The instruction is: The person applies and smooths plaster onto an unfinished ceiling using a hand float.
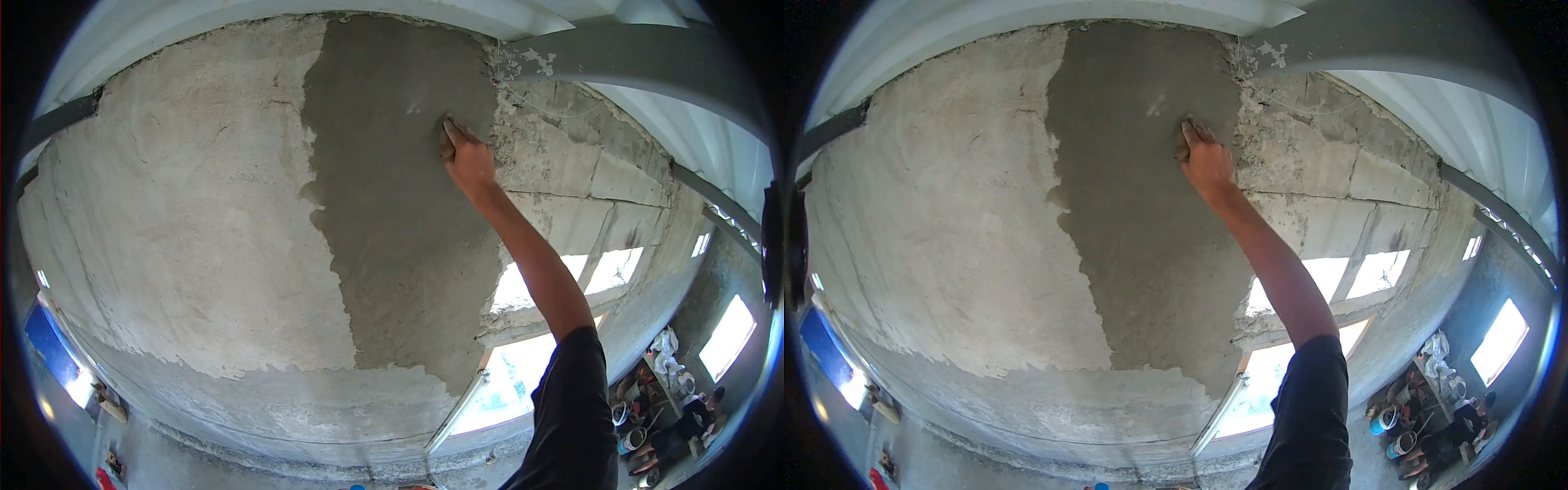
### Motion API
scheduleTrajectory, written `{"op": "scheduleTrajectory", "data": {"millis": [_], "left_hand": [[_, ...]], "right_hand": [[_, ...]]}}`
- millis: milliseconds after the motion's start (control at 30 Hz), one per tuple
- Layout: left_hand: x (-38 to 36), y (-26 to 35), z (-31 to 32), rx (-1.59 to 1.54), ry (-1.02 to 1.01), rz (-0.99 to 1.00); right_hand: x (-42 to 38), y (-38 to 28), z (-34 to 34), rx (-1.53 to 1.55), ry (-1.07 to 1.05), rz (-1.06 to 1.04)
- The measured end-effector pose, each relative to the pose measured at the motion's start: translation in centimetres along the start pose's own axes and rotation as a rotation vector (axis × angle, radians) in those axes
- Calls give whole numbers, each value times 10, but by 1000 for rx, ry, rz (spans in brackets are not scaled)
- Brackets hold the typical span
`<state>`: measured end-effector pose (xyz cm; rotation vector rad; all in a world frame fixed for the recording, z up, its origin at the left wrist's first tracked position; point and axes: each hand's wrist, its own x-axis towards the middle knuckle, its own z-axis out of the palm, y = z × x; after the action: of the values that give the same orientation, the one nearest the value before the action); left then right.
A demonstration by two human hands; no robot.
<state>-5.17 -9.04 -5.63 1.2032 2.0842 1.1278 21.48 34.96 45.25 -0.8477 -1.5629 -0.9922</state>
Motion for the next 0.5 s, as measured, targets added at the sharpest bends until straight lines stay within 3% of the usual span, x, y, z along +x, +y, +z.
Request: {"op": "scheduleTrajectory", "data": {"millis": [67, 133, 167, 267, 300, 367, 400, 467, 500], "left_hand": [[3, 3, -3, -164, -92, -6], [8, -4, -2, -178, -140, -25], [9, -6, -1, -197, -187, -46], [-1, 12, -5, -103, -41, 0], [4, 8, -5, -104, -39, -2], [12, -8, -6, -94, -282, -47], [7, -12, -4, -97, -282, -50], [-2, -20, 5, 99, -61, 95], [-1, -26, 11, 93, -60, 92]], "right_hand": [[8, -6, -9, 21, -91, 113], [39, 2, -9, 124, 101, 91], [55, 12, -4, 125, 101, 96], [76, 37, 6, -27, 198, 56], [72, 41, 9, -22, 113, 86], [50, 38, 14, -3, 17, 48], [27, 29, 11, 11, 12, -20], [-15, 14, -3, 185, -317, -60], [-34, 2, -12, 271, -318, -84]]}}
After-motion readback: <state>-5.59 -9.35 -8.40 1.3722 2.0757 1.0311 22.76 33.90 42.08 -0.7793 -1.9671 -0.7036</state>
